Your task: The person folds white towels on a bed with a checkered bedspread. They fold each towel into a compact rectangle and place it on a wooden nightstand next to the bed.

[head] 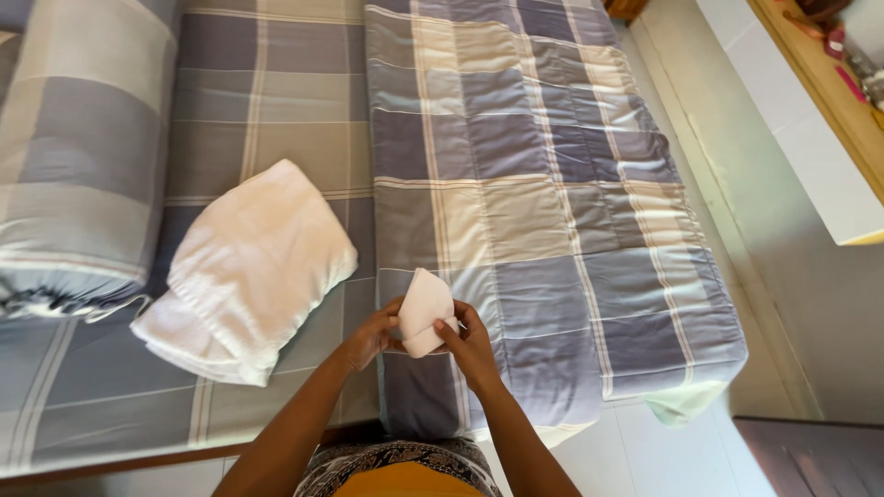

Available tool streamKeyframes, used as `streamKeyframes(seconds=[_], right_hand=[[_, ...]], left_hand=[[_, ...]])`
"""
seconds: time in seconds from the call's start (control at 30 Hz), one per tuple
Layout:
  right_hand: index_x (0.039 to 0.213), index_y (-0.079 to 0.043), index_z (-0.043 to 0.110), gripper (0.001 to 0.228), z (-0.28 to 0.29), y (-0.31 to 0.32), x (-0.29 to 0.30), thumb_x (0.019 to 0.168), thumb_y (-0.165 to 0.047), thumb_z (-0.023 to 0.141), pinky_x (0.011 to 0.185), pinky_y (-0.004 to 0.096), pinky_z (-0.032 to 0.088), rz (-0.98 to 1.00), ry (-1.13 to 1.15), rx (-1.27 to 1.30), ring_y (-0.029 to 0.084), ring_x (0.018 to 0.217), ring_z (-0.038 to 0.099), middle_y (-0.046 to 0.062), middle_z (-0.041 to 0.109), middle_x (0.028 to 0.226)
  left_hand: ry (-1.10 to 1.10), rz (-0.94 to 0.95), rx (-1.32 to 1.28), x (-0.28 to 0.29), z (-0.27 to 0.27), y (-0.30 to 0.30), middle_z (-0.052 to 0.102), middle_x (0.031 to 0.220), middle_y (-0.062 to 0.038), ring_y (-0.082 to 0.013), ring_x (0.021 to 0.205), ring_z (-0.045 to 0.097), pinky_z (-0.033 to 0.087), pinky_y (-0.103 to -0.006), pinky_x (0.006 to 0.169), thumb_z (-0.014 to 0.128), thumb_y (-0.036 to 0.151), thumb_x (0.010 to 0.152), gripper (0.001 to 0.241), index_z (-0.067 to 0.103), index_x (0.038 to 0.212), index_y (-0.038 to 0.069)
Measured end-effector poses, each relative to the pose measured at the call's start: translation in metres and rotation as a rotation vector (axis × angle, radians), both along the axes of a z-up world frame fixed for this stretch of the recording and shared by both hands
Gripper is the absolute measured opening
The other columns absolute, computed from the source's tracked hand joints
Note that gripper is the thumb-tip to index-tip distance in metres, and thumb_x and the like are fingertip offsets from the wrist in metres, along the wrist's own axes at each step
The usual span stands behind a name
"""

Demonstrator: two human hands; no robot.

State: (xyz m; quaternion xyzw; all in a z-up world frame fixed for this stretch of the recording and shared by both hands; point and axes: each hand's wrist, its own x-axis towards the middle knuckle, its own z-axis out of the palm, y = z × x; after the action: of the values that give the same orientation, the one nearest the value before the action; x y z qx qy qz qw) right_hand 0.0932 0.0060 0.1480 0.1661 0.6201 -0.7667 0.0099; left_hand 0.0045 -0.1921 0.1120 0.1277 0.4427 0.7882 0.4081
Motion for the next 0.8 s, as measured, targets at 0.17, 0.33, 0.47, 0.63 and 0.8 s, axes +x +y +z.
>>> streamKeyframes(seconds=[0.17, 0.33, 0.47, 0.63, 0.8], right_hand=[[0.149, -0.005, 0.044, 0.077, 0.028, -0.047, 0.011, 0.081, -0.013, 0.081, 0.08, 0.038, 0.064, 0.136, 0.037, 0.166, 0.024, 0.107, 0.063, 0.013, 0.053, 0.127], [0.152, -0.009, 0.04, 0.081, 0.043, -0.077, 0.014, 0.081, -0.013, 0.079, 0.098, 0.041, 0.058, 0.467, -0.022, 0.001, 0.026, 0.118, 0.063, 0.009, 0.052, 0.133], [0.15, -0.003, 0.045, 0.069, 0.023, -0.088, 0.016, 0.089, -0.02, 0.075, 0.099, 0.044, 0.058, 0.632, -0.06, -0.127, 0.026, 0.122, 0.063, 0.012, 0.056, 0.138], [0.148, -0.004, 0.052, 0.07, 0.009, -0.1, 0.022, 0.086, -0.019, 0.079, 0.092, 0.042, 0.052, 0.836, -0.117, -0.033, 0.024, 0.11, 0.06, 0.008, 0.063, 0.13], [0.146, -0.004, 0.051, 0.078, 0.028, -0.122, 0.038, 0.077, -0.009, 0.086, 0.107, 0.041, 0.052, 1.179, -0.009, -0.095, 0.024, 0.126, 0.061, 0.009, 0.065, 0.136]], left_hand=[[-0.026, 0.099, -0.217, 0.02, -0.053, -0.048, 0.07, 0.118, -0.004, -0.015, 0.102, 0.068, 0.058, -0.0356, 0.084, 0.065, 0.043, 0.093, 0.044, 0.063, 0.128, 0.017], [-0.023, 0.141, -0.294, 0.038, -0.058, -0.104, 0.075, 0.096, -0.003, -0.014, 0.087, 0.066, 0.056, -0.0332, 0.078, 0.066, 0.05, 0.094, 0.048, 0.073, 0.113, 0.007], [0.042, 0.186, -0.418, 0.06, -0.056, -0.143, 0.074, 0.096, -0.006, -0.0152, 0.088, 0.065, 0.054, -0.034, 0.079, 0.067, 0.054, 0.092, 0.054, 0.073, 0.113, 0.005], [0.12, 0.232, -0.336, 0.116, -0.015, -0.174, 0.075, 0.118, -0.009, -0.0217, 0.11, 0.069, 0.054, -0.0399, 0.099, 0.085, 0.035, 0.074, 0.071, 0.061, 0.133, 0.004], [0.192, 0.292, -0.352, 0.183, 0.009, -0.197, 0.071, 0.131, -0.011, -0.0237, 0.124, 0.065, 0.046, -0.0391, 0.112, 0.094, 0.01, 0.061, 0.094, 0.052, 0.145, 0.005]])
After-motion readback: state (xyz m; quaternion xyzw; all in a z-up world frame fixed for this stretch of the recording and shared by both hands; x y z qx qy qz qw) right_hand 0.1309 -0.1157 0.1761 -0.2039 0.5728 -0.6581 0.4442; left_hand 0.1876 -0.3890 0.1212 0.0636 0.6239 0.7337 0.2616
